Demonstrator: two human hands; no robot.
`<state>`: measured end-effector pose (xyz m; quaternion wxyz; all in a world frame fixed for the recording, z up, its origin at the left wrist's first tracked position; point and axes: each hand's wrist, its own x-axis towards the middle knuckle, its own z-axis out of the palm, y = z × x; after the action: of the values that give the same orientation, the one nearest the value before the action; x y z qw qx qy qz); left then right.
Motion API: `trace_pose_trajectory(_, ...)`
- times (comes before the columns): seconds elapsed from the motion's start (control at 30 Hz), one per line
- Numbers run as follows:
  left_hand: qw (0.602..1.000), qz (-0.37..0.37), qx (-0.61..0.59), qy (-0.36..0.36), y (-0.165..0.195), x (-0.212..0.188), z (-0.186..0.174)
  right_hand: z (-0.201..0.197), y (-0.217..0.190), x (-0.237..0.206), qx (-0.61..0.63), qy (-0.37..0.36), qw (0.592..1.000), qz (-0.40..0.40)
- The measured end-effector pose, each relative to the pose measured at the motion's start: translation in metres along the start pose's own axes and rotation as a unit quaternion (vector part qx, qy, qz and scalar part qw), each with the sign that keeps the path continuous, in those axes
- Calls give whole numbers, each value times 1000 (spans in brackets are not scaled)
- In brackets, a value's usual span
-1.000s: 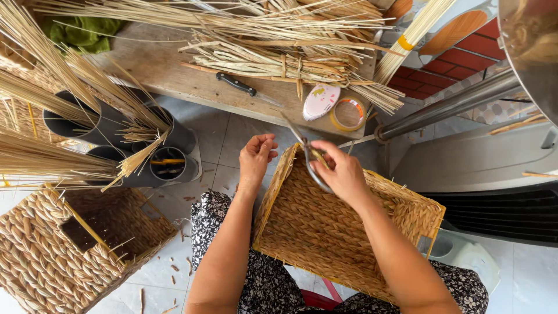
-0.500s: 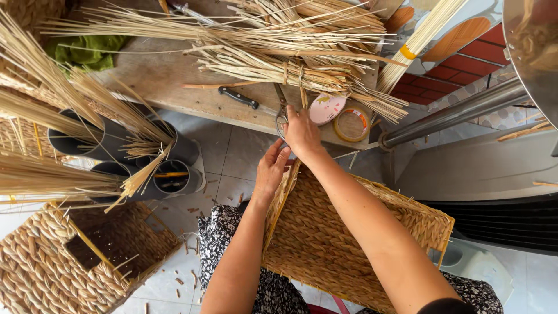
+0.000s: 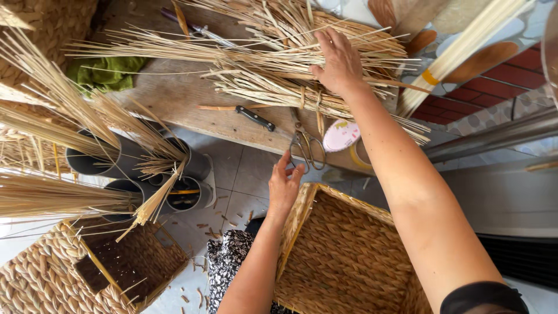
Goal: The person sits on the floor holding a woven water-hyacinth basket on their lap and uses scissors to trim protruding straw ends from the basket rim. They then take bundles of straw strips from the workbench and weave and tuck the strips into the basket rim by hand.
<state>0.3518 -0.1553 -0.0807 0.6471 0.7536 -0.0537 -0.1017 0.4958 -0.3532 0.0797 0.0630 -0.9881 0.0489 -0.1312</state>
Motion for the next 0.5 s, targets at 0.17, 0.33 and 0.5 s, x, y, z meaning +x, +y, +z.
trace_pose_trajectory(0.17, 999, -31, -24, -21, 1, -2, -2, 11, -17, 39, -36, -19, 999, -21)
trace_pose_trajectory(0.33, 996, -61, -10, -59, 3, -1, -9, 19, -8, 43, -100, -172, 978, 68)
trace_pose_trajectory(0.5, 994, -80, -31, -73, 3, -1, -10, 38, -6, -6, -127, -152, 980, 3)
